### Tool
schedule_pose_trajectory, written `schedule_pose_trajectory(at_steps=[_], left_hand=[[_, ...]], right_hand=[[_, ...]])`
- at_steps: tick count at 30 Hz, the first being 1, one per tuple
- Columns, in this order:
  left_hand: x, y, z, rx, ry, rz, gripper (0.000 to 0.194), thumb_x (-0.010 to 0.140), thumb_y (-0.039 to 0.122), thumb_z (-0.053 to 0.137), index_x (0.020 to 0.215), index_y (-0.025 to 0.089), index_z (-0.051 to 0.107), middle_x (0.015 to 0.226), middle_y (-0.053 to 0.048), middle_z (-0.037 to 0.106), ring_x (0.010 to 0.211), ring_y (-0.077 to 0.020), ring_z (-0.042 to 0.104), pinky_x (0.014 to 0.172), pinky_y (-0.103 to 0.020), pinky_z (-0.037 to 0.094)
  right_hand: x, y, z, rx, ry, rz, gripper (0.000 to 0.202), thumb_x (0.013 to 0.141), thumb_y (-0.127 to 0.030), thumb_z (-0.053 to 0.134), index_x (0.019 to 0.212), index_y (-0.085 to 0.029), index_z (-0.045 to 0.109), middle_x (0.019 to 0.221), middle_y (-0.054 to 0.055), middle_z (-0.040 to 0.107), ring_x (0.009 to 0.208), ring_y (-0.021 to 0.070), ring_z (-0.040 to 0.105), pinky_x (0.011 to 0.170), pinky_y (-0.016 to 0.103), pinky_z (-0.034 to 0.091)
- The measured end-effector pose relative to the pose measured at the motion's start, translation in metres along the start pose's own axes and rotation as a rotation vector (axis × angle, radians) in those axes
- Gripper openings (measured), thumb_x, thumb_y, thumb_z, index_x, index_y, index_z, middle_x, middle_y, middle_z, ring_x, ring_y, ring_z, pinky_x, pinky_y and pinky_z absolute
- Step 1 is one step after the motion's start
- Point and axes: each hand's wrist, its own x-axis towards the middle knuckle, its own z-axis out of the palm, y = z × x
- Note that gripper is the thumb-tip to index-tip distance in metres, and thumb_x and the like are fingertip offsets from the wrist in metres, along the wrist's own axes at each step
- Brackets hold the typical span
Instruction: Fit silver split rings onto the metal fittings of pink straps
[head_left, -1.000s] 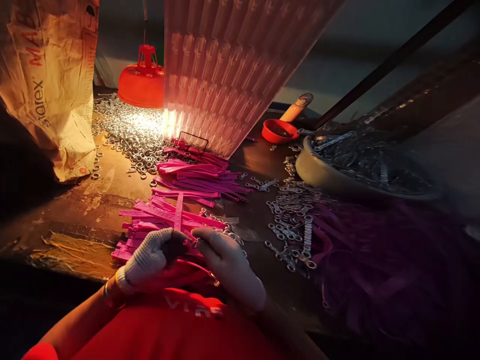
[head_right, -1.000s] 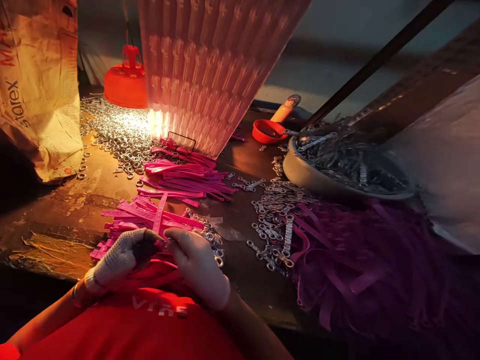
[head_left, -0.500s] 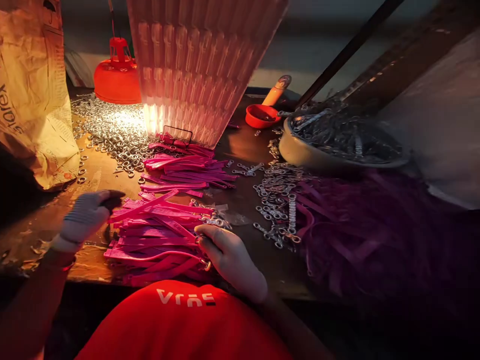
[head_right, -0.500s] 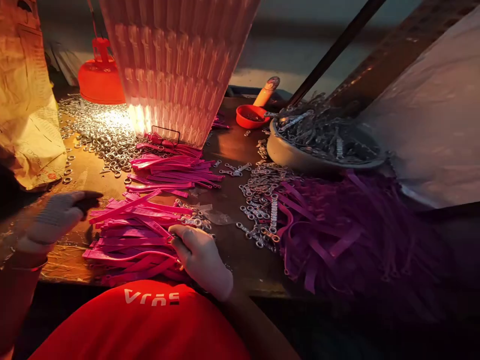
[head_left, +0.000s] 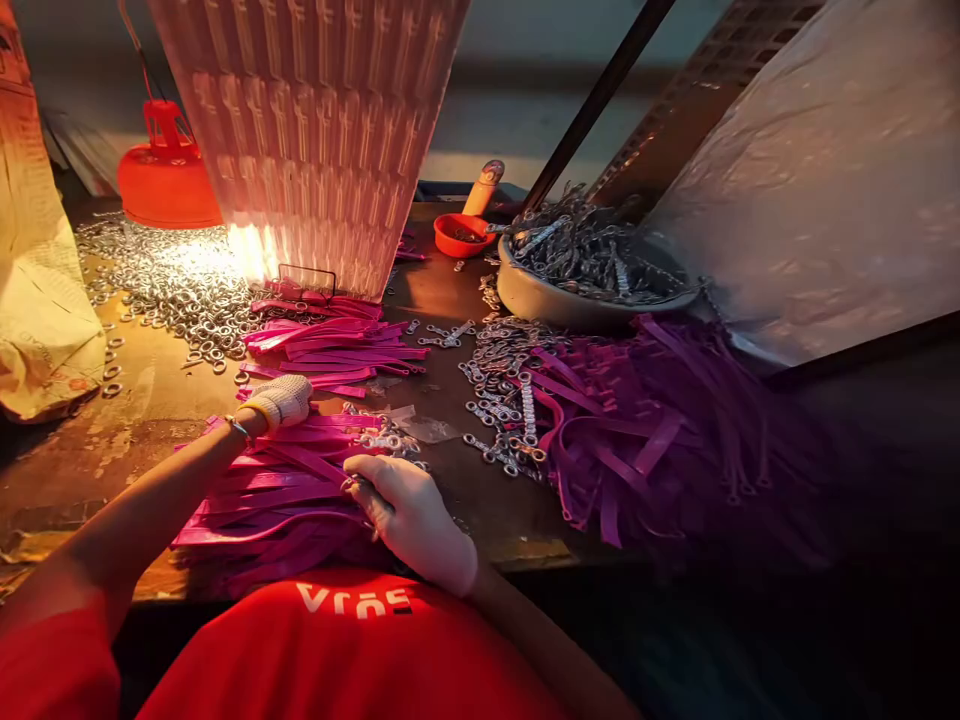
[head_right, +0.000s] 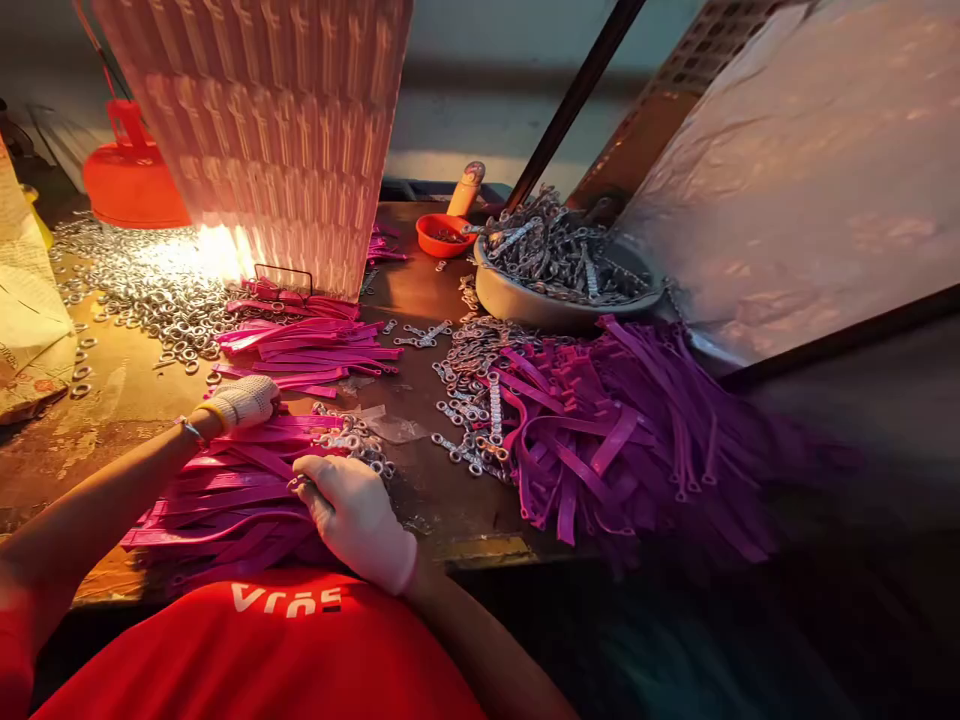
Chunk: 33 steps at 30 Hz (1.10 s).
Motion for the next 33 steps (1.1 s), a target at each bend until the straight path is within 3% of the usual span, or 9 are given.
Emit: schedule_pose_trajectory(at_steps=[4,9,12,15,18,24,29,31,33], left_hand=[[-0.016,0.003,-0.002,-0.117,0.049,0.025,0.024,0.083,0.021,0.055,0.092,0.010,0.074,0.074,-0.008,0.070,0.064,-0.0132,0.063,0.059,-0.019,0.043],[-0.080,0.018,-0.003,-1.069,-0.049,0.046,0.033,0.084,0.033,0.059,0.109,0.014,0.068,0.055,0.001,0.058,0.039,-0.0080,0.040,0.039,-0.019,0.026],[-0.113,0.034,0.003,-1.327,-0.115,0.049,0.029,0.085,0.042,0.064,0.091,0.014,0.066,0.055,0.002,0.054,0.039,-0.0056,0.036,0.037,-0.017,0.023],[-0.127,0.044,0.012,-1.357,-0.096,0.041,0.038,0.090,0.051,0.057,0.077,0.015,0.058,0.051,0.003,0.048,0.038,-0.0062,0.036,0.036,-0.018,0.024],[-0.127,0.046,0.018,-1.282,-0.079,0.035,0.036,0.092,0.049,0.052,0.078,0.017,0.056,0.051,0.004,0.048,0.039,-0.0079,0.038,0.038,-0.019,0.027],[-0.117,0.044,0.026,-0.759,0.102,0.368,0.014,0.082,0.026,0.060,0.075,0.014,0.065,0.076,-0.003,0.067,0.069,-0.0136,0.054,0.063,-0.023,0.043],[-0.116,0.044,0.035,-1.058,-0.082,0.226,0.032,0.093,0.042,0.053,0.077,0.015,0.058,0.053,0.003,0.049,0.044,-0.0079,0.037,0.043,-0.021,0.028],[-0.118,0.046,0.040,-1.089,-0.064,0.198,0.035,0.094,0.046,0.055,0.079,0.015,0.060,0.052,0.003,0.049,0.044,-0.0074,0.036,0.043,-0.020,0.027],[-0.119,0.048,0.045,-1.049,-0.023,0.204,0.033,0.092,0.044,0.059,0.080,0.014,0.063,0.055,0.003,0.052,0.047,-0.0078,0.040,0.046,-0.020,0.031]], right_hand=[[0.008,0.005,0.004,-0.002,0.107,0.025,0.023,0.097,-0.020,0.052,0.116,-0.022,0.065,0.106,0.006,0.074,0.096,0.0202,0.069,0.086,0.032,0.052],[0.030,0.003,-0.006,0.032,0.101,0.073,0.026,0.099,-0.024,0.050,0.119,-0.023,0.066,0.107,0.005,0.076,0.095,0.0193,0.071,0.084,0.030,0.052],[0.043,-0.001,-0.011,-0.089,0.051,0.073,0.025,0.099,-0.026,0.051,0.118,-0.022,0.067,0.103,0.006,0.077,0.092,0.0205,0.070,0.080,0.029,0.049],[0.051,-0.006,-0.012,-0.309,-0.049,0.032,0.024,0.098,-0.025,0.052,0.113,-0.020,0.069,0.091,0.007,0.076,0.085,0.0212,0.069,0.074,0.028,0.045],[0.050,-0.009,-0.010,-0.514,-0.123,-0.024,0.025,0.098,-0.022,0.049,0.110,-0.016,0.070,0.080,0.009,0.072,0.075,0.0208,0.064,0.068,0.030,0.039],[0.044,-0.008,-0.009,-0.656,-0.200,-0.042,0.029,0.098,-0.017,0.042,0.106,-0.013,0.069,0.079,0.011,0.069,0.071,0.0214,0.060,0.066,0.032,0.035],[0.042,-0.012,-0.019,-0.531,-0.247,0.103,0.036,0.097,-0.026,0.055,0.131,-0.015,0.056,0.097,0.011,0.073,0.088,0.0230,0.067,0.075,0.030,0.043],[0.043,-0.015,-0.024,-0.514,-0.348,0.166,0.046,0.093,-0.033,0.063,0.134,-0.015,0.053,0.097,0.010,0.074,0.088,0.0233,0.068,0.072,0.029,0.044],[0.042,-0.016,-0.027,-0.550,-0.431,0.226,0.034,0.091,-0.032,0.063,0.121,-0.016,0.060,0.091,0.008,0.074,0.084,0.0226,0.069,0.069,0.028,0.042]])
